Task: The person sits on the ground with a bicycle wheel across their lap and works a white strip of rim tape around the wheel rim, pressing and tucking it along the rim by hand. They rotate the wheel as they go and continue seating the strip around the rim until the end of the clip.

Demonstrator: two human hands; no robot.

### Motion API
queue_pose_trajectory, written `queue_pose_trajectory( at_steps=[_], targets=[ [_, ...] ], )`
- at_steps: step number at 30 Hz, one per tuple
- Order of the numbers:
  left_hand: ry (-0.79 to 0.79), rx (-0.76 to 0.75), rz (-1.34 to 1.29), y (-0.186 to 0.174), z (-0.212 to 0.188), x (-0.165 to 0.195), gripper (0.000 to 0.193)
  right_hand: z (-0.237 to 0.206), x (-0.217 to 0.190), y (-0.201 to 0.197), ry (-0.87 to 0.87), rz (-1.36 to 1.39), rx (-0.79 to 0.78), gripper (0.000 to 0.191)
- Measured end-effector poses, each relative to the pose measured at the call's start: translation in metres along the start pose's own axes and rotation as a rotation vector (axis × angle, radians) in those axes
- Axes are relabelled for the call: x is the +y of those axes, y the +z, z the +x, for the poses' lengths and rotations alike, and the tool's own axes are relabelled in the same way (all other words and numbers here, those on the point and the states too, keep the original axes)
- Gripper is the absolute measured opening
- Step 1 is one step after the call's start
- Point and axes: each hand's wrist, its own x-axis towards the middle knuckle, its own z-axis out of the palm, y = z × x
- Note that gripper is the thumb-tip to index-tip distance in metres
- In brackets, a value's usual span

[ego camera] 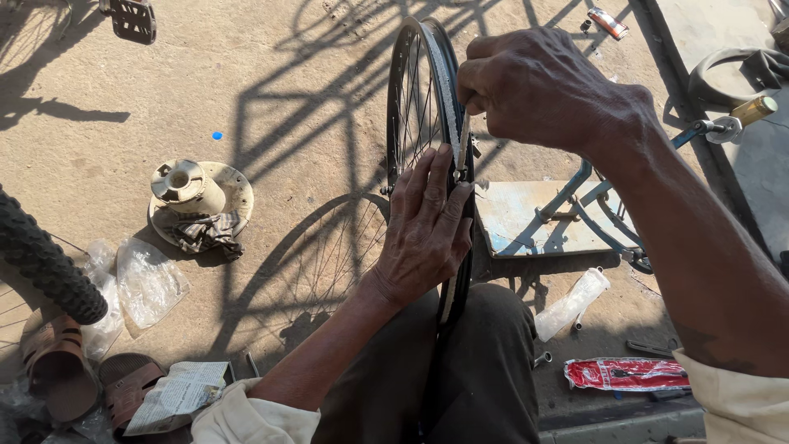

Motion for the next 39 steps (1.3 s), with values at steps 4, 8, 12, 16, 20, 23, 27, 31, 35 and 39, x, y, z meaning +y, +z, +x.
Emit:
queue_pose_trajectory(
  at_steps=[4, 8, 12, 16, 20, 23, 27, 31, 35, 39],
  targets=[
    [-0.020, -0.068, 0.042, 0.009, -0.011, 0.003, 0.051, 0.002, 0.006, 0.014, 0.052, 0.044, 0.007, 0.007],
    [0.013, -0.106, 0.047, 0.011, -0.017, 0.001, 0.060, 0.007, 0.014, 0.027, 0.092, 0.055, -0.005, 0.007],
    [0.037, -0.124, 0.041, 0.011, -0.018, 0.000, 0.062, 0.009, 0.018, 0.042, 0.087, 0.109, 0.057, 0.010],
    [0.056, -0.168, 0.035, 0.011, -0.015, -0.002, 0.064, 0.012, 0.019, 0.056, 0.128, 0.093, 0.026, 0.009],
    [0.043, -0.137, -0.052, 0.004, -0.008, -0.004, 0.059, 0.011, 0.022, 0.061, 0.102, 0.151, 0.087, 0.009],
    [-0.195, 0.090, -0.350, -0.005, 0.000, -0.009, 0.043, 0.009, 0.024, 0.061, 0.092, 0.175, 0.116, 0.007],
    [-0.749, 0.363, -0.797, -0.006, 0.015, -0.013, 0.037, 0.008, 0.024, 0.061, 0.075, 0.197, 0.088, 0.008],
    [-0.902, 0.277, -0.994, 0.013, 0.030, -0.012, 0.048, 0.011, 0.024, 0.067, 0.056, 0.203, 0.139, 0.007],
    [-0.929, 0.115, -0.971, 0.023, 0.032, -0.007, 0.056, 0.005, 0.025, 0.071, 0.074, 0.217, 0.163, 0.005],
    [-0.879, 0.042, -0.892, 0.028, 0.035, -0.009, 0.050, 0.002, 0.024, 0.074, 0.065, 0.299, 0.204, 0.003]
  ],
)
